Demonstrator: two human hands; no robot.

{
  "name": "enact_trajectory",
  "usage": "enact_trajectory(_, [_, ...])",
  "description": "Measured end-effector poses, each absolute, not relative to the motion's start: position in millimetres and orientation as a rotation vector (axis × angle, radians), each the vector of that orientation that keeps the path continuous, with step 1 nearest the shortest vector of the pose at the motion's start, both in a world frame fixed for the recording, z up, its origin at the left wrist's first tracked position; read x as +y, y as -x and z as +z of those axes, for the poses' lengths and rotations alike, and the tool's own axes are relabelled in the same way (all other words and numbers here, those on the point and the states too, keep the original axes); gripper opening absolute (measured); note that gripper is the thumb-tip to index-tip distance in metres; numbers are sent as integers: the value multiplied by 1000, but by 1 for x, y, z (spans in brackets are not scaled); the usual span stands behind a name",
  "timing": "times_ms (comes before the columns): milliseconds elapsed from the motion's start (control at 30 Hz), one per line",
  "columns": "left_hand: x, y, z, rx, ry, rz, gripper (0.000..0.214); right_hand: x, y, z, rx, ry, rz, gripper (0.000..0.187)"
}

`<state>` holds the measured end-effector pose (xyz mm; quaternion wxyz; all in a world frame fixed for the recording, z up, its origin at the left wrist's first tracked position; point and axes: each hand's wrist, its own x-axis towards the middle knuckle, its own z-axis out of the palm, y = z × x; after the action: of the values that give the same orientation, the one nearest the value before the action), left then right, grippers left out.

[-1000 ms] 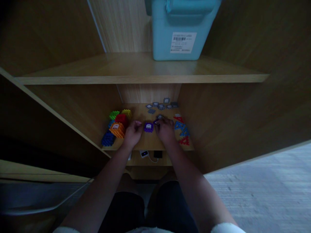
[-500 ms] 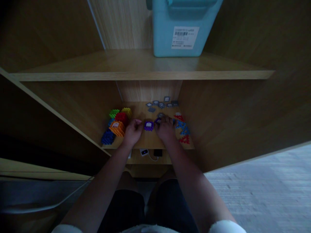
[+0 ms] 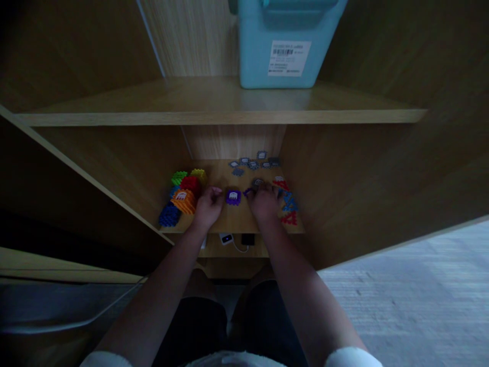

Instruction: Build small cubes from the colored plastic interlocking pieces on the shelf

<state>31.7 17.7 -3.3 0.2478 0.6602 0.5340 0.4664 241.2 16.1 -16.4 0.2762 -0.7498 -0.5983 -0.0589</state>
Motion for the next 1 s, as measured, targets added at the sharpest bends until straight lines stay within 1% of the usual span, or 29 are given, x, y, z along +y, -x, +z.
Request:
enact_trajectory(67, [18, -31, -4, 1459, -1800, 1269, 19, 16, -240, -17, -1613, 2010, -162, 46])
enact_trajectory(300, [19, -31, -6, 1432, -1796, 1289, 18, 11, -239, -9, -1613, 2006, -169, 47])
enact_trajectory(567, [18, -32, -3, 1434, -1783, 1282, 19, 2, -240, -11, -1794, 1933, -86, 42])
enact_trajectory(667, [18, -32, -4, 1435, -1785, 1280, 18, 4, -241, -12, -1816, 1918, -72, 38])
enact_trajectory(833, [19, -31, -7, 1430, -1791, 1289, 17, 5, -243, -12, -1772, 1894, -81, 32])
enact_trajectory(1000, [20, -31, -9, 1420, -1781, 1302, 16, 6, -247, -11, -1714, 1763, -62, 26])
